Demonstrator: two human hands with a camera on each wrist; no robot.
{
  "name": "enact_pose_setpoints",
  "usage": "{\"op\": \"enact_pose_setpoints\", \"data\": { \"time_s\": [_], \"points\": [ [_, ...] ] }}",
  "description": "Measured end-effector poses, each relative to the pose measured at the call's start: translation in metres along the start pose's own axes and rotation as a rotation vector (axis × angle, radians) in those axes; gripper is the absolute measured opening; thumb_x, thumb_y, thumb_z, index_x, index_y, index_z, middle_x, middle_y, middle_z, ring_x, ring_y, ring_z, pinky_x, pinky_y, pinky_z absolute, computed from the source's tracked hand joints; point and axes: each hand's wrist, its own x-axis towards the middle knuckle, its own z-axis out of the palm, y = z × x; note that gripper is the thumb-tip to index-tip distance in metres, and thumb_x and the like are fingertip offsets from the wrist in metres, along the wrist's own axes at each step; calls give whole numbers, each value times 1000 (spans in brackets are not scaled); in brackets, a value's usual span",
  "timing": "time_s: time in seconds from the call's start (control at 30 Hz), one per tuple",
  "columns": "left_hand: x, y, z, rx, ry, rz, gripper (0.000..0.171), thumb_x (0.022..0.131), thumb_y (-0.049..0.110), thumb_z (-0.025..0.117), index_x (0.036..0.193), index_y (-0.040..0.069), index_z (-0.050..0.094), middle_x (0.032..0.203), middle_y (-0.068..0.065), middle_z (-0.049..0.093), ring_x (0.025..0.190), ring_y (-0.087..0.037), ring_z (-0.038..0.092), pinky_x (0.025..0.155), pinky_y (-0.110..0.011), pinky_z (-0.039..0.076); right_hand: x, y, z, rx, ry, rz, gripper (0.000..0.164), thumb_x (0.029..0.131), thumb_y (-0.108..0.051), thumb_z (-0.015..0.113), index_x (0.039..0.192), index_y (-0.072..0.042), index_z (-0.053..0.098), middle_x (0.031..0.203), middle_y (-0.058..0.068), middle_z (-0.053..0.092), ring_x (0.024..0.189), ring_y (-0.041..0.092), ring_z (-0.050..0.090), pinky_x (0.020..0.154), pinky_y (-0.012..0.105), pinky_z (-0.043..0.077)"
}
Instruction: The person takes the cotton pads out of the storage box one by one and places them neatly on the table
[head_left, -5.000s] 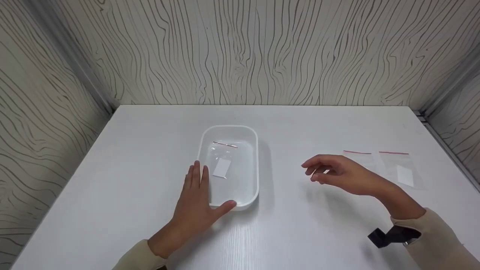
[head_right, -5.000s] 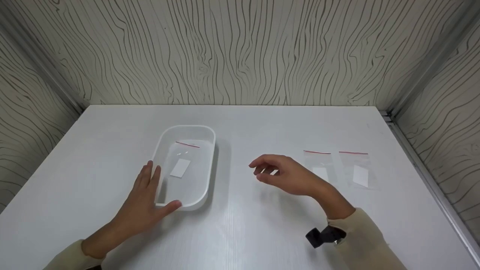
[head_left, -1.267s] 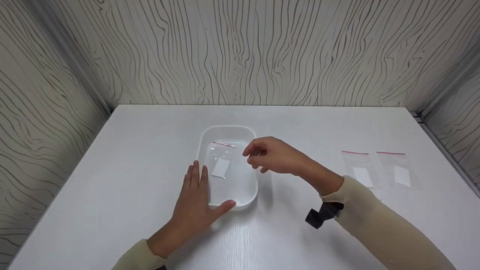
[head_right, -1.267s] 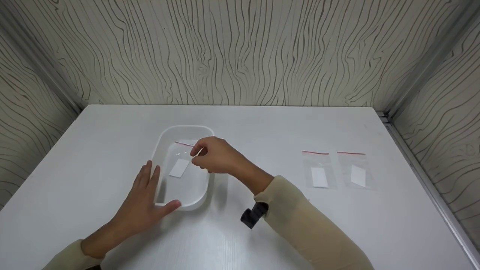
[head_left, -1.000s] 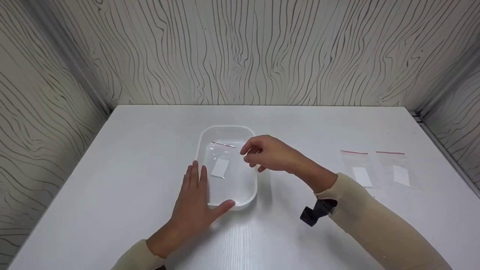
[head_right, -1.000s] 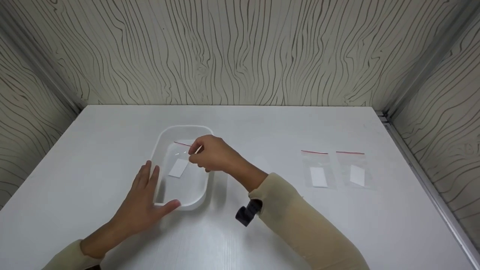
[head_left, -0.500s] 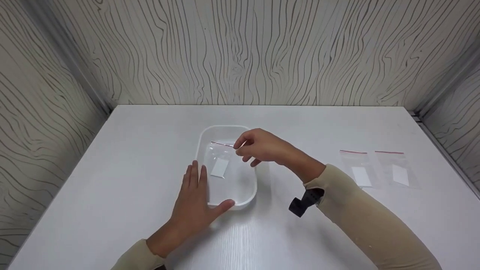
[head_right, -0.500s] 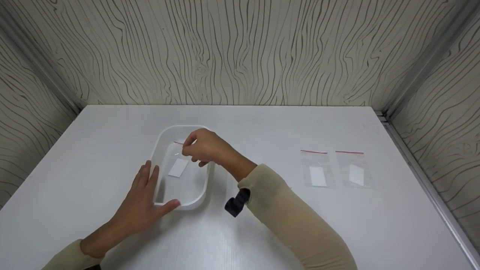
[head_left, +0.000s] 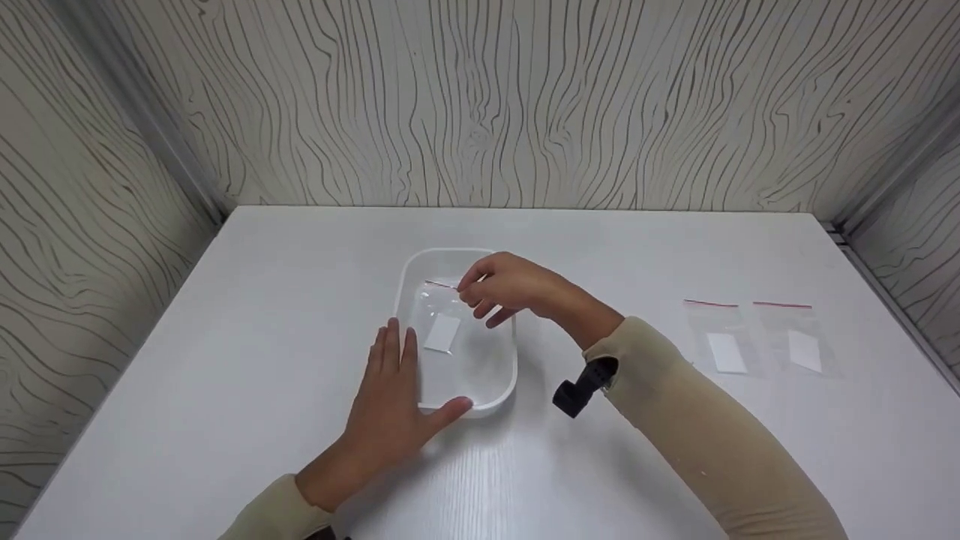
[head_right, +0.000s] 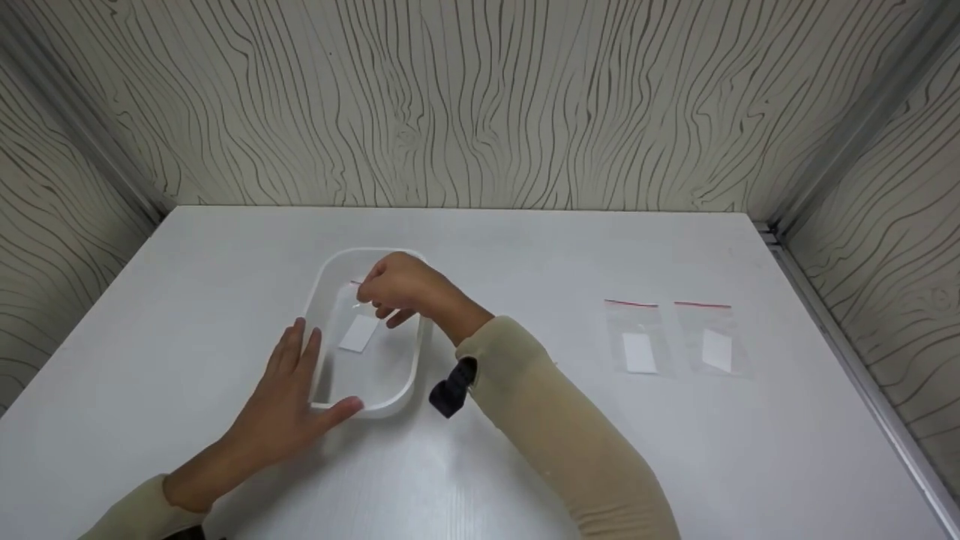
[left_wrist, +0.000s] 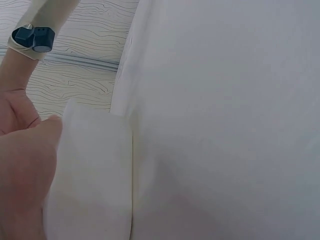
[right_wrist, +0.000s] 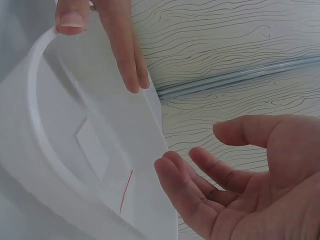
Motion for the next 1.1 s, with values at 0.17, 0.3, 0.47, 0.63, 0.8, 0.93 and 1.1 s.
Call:
{"op": "enact_pose_setpoints", "data": {
  "time_s": [0.17,0.3,0.47,0.63,0.8,0.93,1.1],
  "points": [
    [0,-1,0,-8,-6,-1,118,82,76,64,154,-11,30,164,-31,17,151,-49,15,116,-57,32,11,-5,4,16,1,11,30,99,-15,60,125,0,65,121,21,66,104,29,70,80,35,61],
    [1,0,1,1,6,13,117,83,76,64,153,-12,31,163,-32,18,151,-49,16,117,-56,31,16,-8,7,18,7,17,29,100,-16,60,124,0,65,121,21,66,106,31,70,80,35,61],
    [1,0,1,0,2,13,117,83,76,63,153,-12,31,163,-32,17,151,-49,15,116,-56,32,23,-10,10,25,11,45,30,100,-17,60,126,-1,65,125,22,64,109,31,68,82,36,61],
    [0,1,0,7,4,13,116,83,75,64,153,-12,32,163,-32,18,150,-50,17,115,-56,34,29,-12,12,60,20,72,32,100,-17,61,128,0,64,128,24,63,113,34,67,83,35,60],
    [-1,3,-1,0,15,16,115,83,72,67,152,-13,32,162,-33,19,150,-50,18,116,-55,33,36,-9,13,105,40,87,33,99,-15,61,127,3,63,127,25,63,115,36,66,83,36,60],
    [-1,3,-1,2,17,16,115,83,71,68,152,-13,32,162,-33,19,150,-49,18,117,-55,31,41,-6,16,132,49,112,32,99,-14,62,127,3,63,130,25,62,114,34,67,83,35,60],
    [0,4,-1,-2,10,9,116,83,73,67,153,-13,31,162,-33,18,150,-49,17,117,-56,31,47,-4,23,152,83,134,34,98,-14,63,127,3,63,127,24,63,108,30,68,84,35,60]
  ]
}}
